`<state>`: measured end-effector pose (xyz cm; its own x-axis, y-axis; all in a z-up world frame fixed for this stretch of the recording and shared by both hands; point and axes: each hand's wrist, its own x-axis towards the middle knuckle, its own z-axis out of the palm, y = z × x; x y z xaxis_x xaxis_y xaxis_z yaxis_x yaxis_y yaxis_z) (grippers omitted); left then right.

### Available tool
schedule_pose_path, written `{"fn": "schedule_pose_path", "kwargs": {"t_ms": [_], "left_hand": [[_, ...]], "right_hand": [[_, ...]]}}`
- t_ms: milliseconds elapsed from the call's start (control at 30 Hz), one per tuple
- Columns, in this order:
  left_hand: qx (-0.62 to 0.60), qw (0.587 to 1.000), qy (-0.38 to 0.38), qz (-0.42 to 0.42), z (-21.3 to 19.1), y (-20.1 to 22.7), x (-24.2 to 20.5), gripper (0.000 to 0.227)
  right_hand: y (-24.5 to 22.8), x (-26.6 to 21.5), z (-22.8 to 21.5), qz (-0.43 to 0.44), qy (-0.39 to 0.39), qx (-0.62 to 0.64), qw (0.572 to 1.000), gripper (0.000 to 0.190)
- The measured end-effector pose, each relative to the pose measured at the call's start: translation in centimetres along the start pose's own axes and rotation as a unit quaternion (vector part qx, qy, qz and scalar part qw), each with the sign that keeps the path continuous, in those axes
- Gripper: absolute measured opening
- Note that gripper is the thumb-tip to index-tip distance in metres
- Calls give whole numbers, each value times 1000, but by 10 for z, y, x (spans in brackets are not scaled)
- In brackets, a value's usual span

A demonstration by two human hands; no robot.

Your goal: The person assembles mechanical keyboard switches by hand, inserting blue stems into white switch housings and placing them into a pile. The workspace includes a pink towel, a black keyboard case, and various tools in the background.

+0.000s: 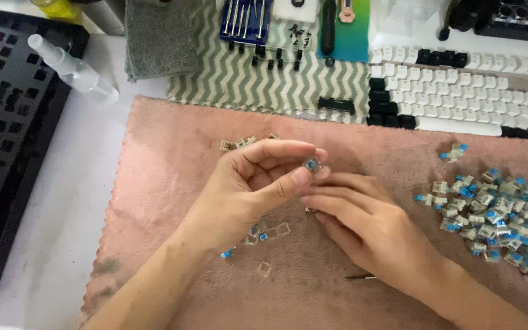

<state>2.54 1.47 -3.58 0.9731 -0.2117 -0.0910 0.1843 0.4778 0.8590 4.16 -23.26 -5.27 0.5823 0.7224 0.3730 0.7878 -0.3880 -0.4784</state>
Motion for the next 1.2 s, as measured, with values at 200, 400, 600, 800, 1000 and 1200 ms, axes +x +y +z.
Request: {"fn": "schedule_pose_path", "kwargs": {"t_ms": [200, 400, 600, 800, 1000, 1200], "left_hand": [[-6, 1000, -15, -9, 0, -6, 0, 33], [-27, 998, -51, -15, 5, -5, -3, 29], [-87, 994, -52, -50, 9, -16, -4, 28], [-66, 992, -60, -88, 14, -15, -5, 28], [-67, 993, -55, -84, 17, -16, -6, 29], [-71, 993, -54, -72, 21, -13, -9, 31]], "right_hand": [[-11, -1, -20, 67, 44, 36, 996, 31], [-28, -6, -49, 260, 156, 286, 909, 32], [-22, -16, -47, 259, 191, 382, 867, 25], [-19, -22, -47, 277, 210, 383, 856, 37], [-14, -28, -48, 242, 194, 452, 836, 33], [-17, -25, -45, 250, 185, 376, 873, 28]]}}
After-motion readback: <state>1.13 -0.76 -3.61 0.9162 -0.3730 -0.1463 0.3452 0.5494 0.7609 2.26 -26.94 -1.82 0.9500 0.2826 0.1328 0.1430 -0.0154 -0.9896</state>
